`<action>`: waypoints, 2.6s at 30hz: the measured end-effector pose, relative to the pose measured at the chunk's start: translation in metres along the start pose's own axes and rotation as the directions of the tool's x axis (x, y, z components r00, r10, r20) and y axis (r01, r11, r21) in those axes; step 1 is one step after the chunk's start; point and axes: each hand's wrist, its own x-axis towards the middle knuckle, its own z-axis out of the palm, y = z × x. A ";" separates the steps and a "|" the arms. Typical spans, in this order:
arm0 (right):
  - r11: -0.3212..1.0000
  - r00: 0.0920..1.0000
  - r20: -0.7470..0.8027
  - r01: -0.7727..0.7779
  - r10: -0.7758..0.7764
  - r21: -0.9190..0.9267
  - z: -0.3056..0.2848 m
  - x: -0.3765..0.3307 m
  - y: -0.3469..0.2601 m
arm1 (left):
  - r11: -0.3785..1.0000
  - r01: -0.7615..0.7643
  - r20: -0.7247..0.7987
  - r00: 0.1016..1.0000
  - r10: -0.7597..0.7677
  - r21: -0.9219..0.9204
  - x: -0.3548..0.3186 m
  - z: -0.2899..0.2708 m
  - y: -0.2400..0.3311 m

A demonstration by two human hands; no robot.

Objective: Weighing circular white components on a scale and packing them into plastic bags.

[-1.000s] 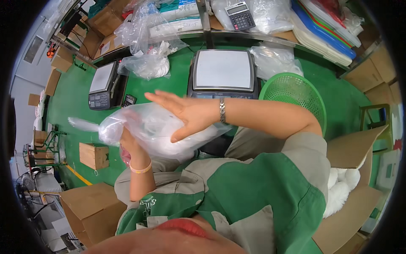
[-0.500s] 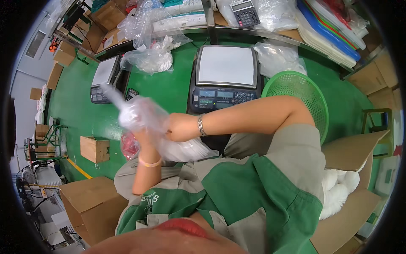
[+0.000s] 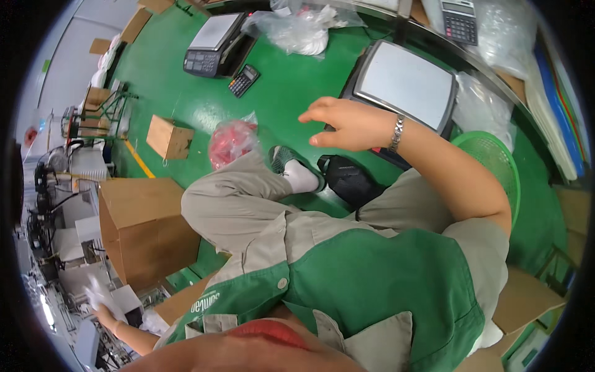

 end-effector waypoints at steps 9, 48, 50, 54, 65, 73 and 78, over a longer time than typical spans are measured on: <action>0.998 0.975 0.220 -0.008 0.021 -0.059 0.012 0.007 0.012 | 0.813 0.347 -0.061 0.930 -0.362 0.467 -0.053 -0.014 -0.159; 0.860 0.844 -0.172 -0.488 0.508 0.149 -0.028 -0.044 0.056 | 0.010 -0.859 -0.126 0.087 0.988 -0.512 -0.087 0.454 0.670; 0.932 0.893 -0.316 -0.356 0.321 -0.059 -0.030 -0.037 0.043 | -0.063 -0.734 -0.108 0.015 0.994 -0.676 -0.122 0.401 0.657; 0.935 0.847 -0.526 -0.118 -0.081 -0.334 -0.037 -0.003 -0.007 | -0.071 -0.545 0.013 -0.149 0.989 -0.835 -0.192 0.299 0.607; 0.922 0.898 -0.439 -0.177 0.009 -0.343 -0.036 -0.030 -0.026 | 0.524 -0.445 0.636 -0.145 0.758 -0.726 -0.229 0.192 0.431; 0.876 0.955 -0.297 -0.140 -0.004 -0.462 -0.042 -0.058 -0.063 | -0.143 -0.912 0.741 -0.398 0.540 -0.385 -0.245 0.190 0.357; 0.970 0.965 -0.256 0.013 0.051 0.244 -0.044 -0.057 -0.013 | -0.097 -0.209 -0.010 -0.380 0.925 -0.973 -0.272 0.193 0.367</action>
